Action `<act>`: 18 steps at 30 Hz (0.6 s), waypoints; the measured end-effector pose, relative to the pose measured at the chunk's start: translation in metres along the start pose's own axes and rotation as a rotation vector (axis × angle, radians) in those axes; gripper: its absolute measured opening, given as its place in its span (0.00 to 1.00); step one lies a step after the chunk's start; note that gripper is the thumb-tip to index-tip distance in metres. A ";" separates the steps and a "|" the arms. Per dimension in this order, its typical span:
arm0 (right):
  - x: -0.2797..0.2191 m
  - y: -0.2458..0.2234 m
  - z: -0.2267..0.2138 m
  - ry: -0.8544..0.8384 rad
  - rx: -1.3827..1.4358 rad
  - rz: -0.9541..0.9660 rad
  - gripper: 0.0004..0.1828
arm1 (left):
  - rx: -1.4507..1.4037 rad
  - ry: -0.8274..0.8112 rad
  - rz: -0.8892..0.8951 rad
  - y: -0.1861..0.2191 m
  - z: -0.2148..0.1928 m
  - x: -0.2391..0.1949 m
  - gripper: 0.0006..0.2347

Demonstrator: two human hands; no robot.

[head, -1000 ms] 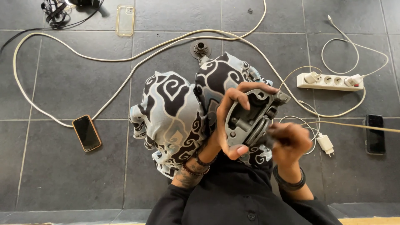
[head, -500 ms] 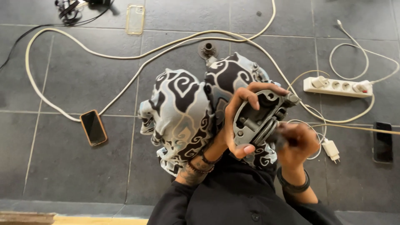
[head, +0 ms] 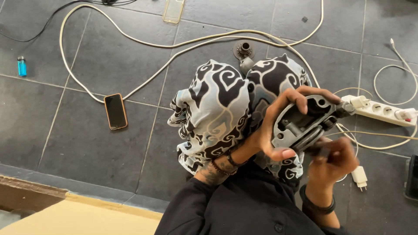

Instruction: The person sits on the floor and uses a small metal tool to scrape and clean the interior surfaces of a metallic mechanical housing. They rotate the part to access different areas and continue scraping along the edges and inner walls.

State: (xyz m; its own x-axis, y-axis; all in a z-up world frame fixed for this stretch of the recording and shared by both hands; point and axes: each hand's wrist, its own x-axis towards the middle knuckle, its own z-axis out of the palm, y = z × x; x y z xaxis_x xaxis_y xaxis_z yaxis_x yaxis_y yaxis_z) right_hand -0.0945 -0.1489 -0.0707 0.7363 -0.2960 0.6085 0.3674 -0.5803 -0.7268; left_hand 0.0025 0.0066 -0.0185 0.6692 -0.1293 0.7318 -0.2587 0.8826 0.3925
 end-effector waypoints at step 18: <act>0.035 -0.048 0.011 -0.028 0.220 0.123 0.34 | 0.120 -0.008 -0.026 0.008 0.001 0.004 0.24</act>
State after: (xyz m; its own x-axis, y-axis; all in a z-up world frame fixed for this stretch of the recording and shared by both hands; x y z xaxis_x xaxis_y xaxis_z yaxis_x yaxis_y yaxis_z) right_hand -0.0800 -0.1232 -0.0177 0.7973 -0.3318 0.5043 0.3864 -0.3613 -0.8486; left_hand 0.0027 0.0123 -0.0119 0.6711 -0.1558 0.7248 -0.3232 0.8184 0.4751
